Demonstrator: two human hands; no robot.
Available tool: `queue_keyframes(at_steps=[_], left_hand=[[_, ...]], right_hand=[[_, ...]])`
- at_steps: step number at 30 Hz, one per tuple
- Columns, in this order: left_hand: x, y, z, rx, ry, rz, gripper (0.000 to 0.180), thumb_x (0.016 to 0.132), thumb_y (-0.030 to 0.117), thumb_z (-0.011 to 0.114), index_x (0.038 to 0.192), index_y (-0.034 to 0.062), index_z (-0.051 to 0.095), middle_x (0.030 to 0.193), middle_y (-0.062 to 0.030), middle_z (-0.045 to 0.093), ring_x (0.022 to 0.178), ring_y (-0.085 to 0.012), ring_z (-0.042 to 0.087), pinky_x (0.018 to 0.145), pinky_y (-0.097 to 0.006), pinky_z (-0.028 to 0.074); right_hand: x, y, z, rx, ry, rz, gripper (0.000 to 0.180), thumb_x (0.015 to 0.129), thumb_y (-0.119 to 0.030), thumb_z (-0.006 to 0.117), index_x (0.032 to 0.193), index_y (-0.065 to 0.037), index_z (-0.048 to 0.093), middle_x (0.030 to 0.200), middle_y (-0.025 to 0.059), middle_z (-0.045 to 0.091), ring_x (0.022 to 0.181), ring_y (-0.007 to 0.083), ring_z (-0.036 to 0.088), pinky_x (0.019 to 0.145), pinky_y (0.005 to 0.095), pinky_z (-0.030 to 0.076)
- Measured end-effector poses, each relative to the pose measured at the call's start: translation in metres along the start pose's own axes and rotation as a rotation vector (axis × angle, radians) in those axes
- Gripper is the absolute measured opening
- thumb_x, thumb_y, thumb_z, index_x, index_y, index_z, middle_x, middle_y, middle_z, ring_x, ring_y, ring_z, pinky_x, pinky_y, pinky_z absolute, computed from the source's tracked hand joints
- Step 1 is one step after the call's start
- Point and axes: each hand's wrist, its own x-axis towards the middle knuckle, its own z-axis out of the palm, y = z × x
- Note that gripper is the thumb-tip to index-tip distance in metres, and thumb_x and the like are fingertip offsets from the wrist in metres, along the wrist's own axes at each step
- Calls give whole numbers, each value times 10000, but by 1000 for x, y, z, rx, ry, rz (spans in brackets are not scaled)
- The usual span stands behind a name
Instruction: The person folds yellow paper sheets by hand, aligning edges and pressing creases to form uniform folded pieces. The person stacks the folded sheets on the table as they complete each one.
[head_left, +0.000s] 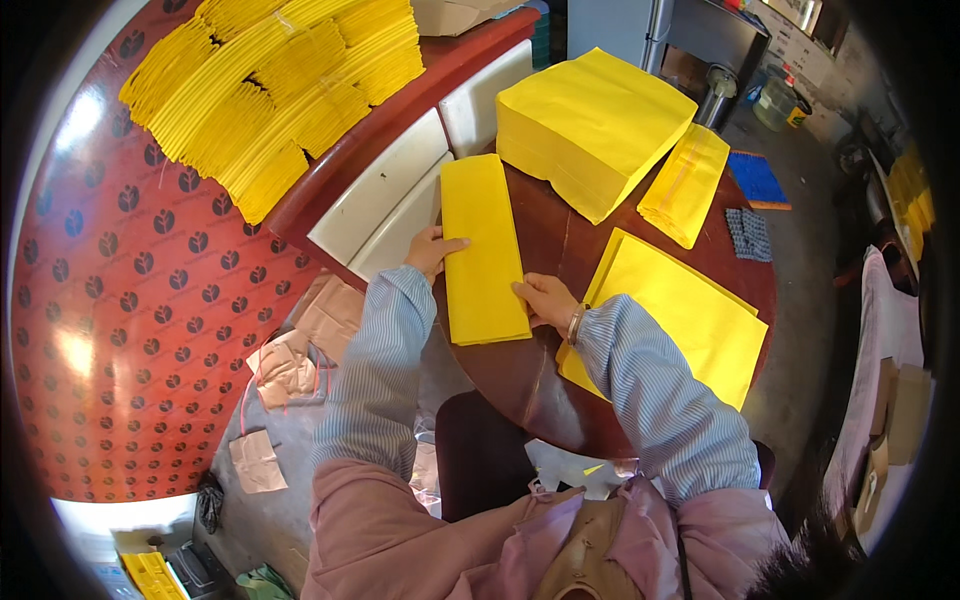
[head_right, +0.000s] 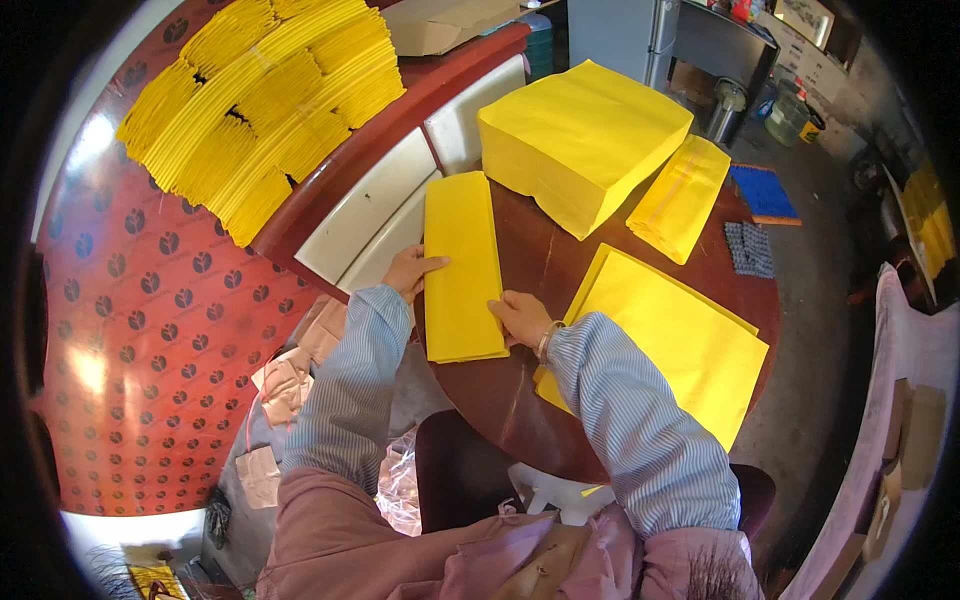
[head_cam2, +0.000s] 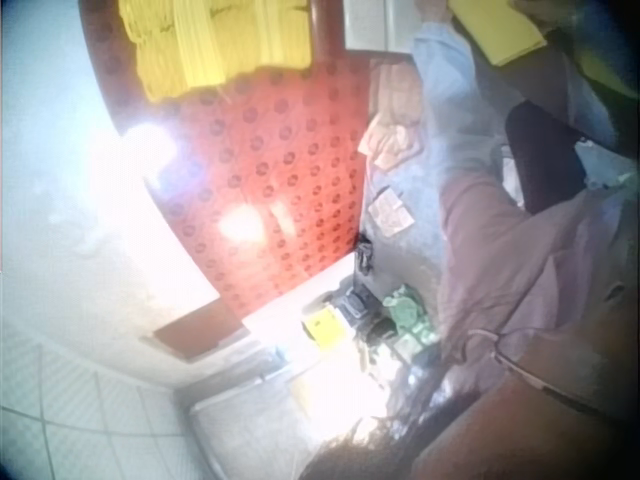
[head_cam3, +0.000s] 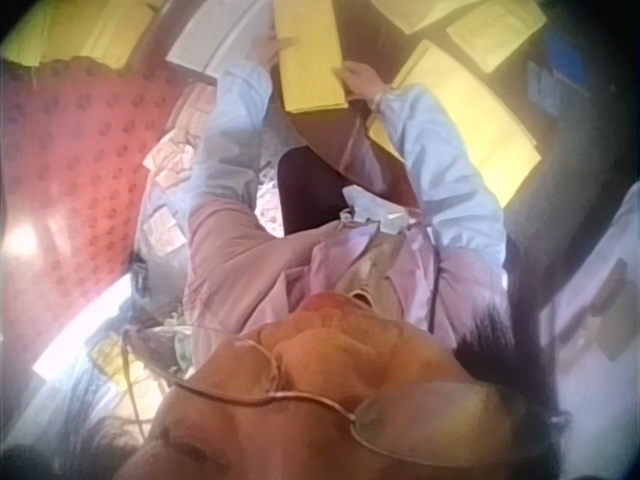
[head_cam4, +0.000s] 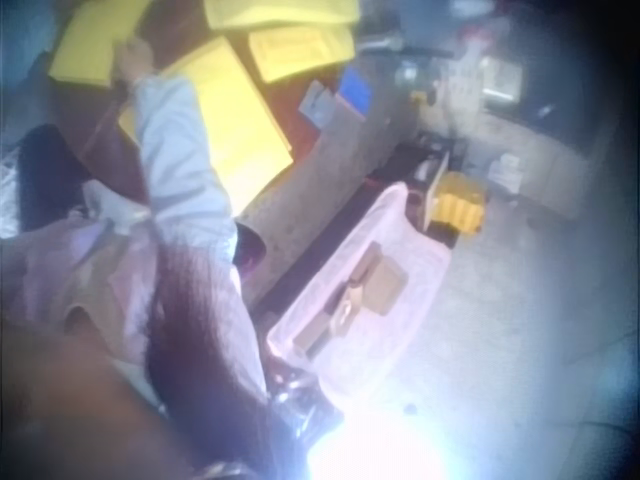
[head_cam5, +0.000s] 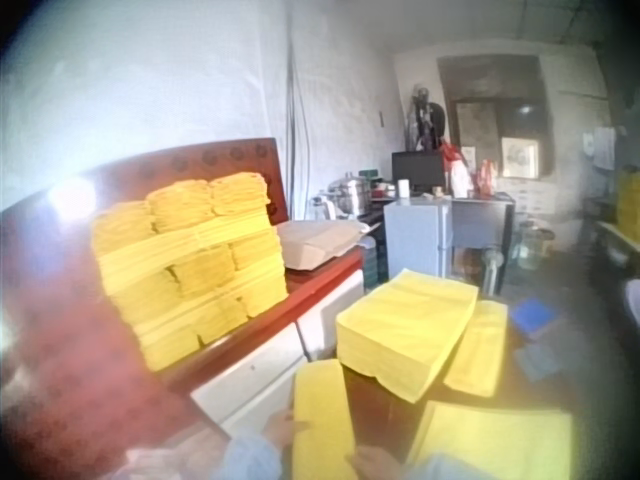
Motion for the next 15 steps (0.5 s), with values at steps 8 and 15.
queue_keyframes(at_steps=[8,15], left_hand=[[-2,9,4,603,225,265,617,925,233,821,1378,-75,534,1273,-240,683,1129,-324,709,982,-421,591],[-42,-33,45,1071,136,778,833,981,444,725,1605,17,375,1665,-293,310,1575,-464,231,1298,-502,217]], right_hand=[[4,3,1,50,17,3,317,1041,-331,646,1022,-15,659,905,93,717,767,198,726,633,337,630],[9,7,-3,50,-1,-13,331,1031,-347,665,1031,-16,673,912,110,722,762,212,728,629,355,641]])
